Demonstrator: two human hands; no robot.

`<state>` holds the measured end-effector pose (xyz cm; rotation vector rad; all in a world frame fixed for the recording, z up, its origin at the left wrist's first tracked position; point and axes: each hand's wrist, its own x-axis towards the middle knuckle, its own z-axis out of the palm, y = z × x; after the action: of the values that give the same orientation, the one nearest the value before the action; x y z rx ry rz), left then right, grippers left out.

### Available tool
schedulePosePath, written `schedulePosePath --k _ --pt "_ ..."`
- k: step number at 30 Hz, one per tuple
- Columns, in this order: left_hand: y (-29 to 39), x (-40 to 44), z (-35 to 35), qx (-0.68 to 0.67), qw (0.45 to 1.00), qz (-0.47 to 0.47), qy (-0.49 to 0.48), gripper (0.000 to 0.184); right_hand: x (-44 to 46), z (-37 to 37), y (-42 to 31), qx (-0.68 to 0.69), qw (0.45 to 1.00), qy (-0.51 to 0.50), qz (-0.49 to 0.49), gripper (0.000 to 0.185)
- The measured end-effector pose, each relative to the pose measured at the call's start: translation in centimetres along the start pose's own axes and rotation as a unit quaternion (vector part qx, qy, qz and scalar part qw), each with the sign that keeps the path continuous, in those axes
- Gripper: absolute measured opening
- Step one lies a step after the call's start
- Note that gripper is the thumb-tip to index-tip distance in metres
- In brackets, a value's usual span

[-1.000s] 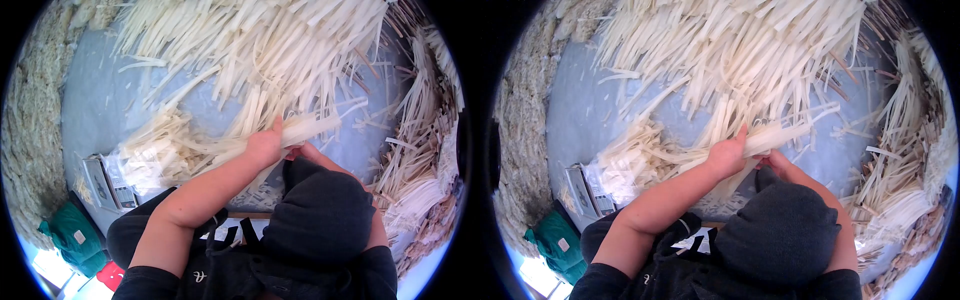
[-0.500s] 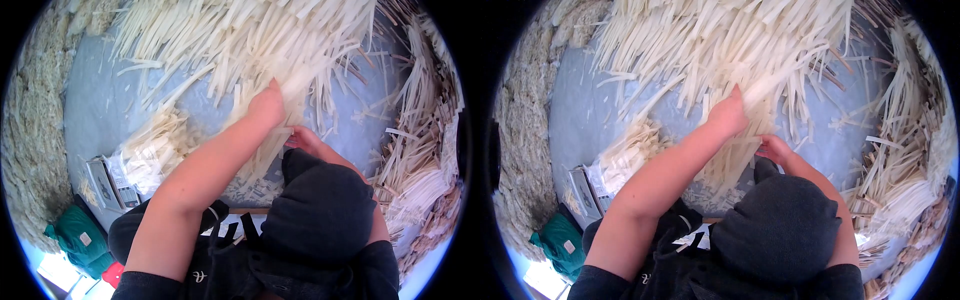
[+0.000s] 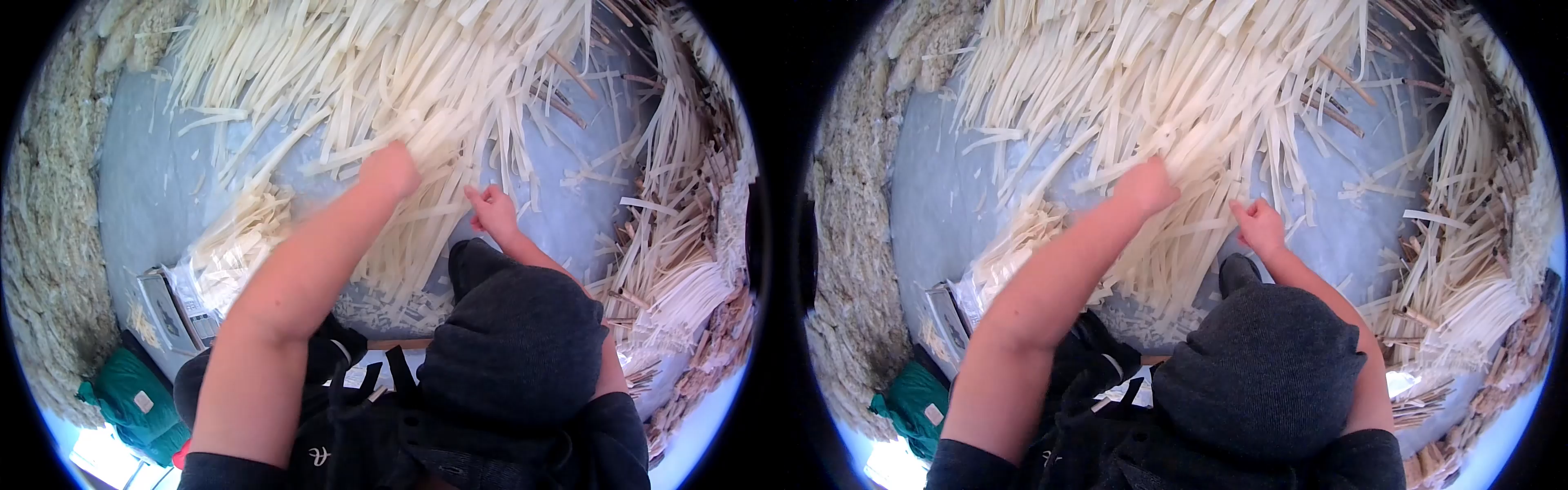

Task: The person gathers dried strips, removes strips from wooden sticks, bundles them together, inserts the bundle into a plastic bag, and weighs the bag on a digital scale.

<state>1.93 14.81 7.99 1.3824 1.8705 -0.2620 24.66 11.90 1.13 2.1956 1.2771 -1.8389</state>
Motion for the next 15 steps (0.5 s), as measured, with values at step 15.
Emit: schedulePosePath --k 15 --pt "-6.1 -3.7 -0.5 -0.031 0.986 0.044 0.158 0.109 4.4 -3.0 -7.1 0.12 0.95 -0.018 -0.288 0.075"
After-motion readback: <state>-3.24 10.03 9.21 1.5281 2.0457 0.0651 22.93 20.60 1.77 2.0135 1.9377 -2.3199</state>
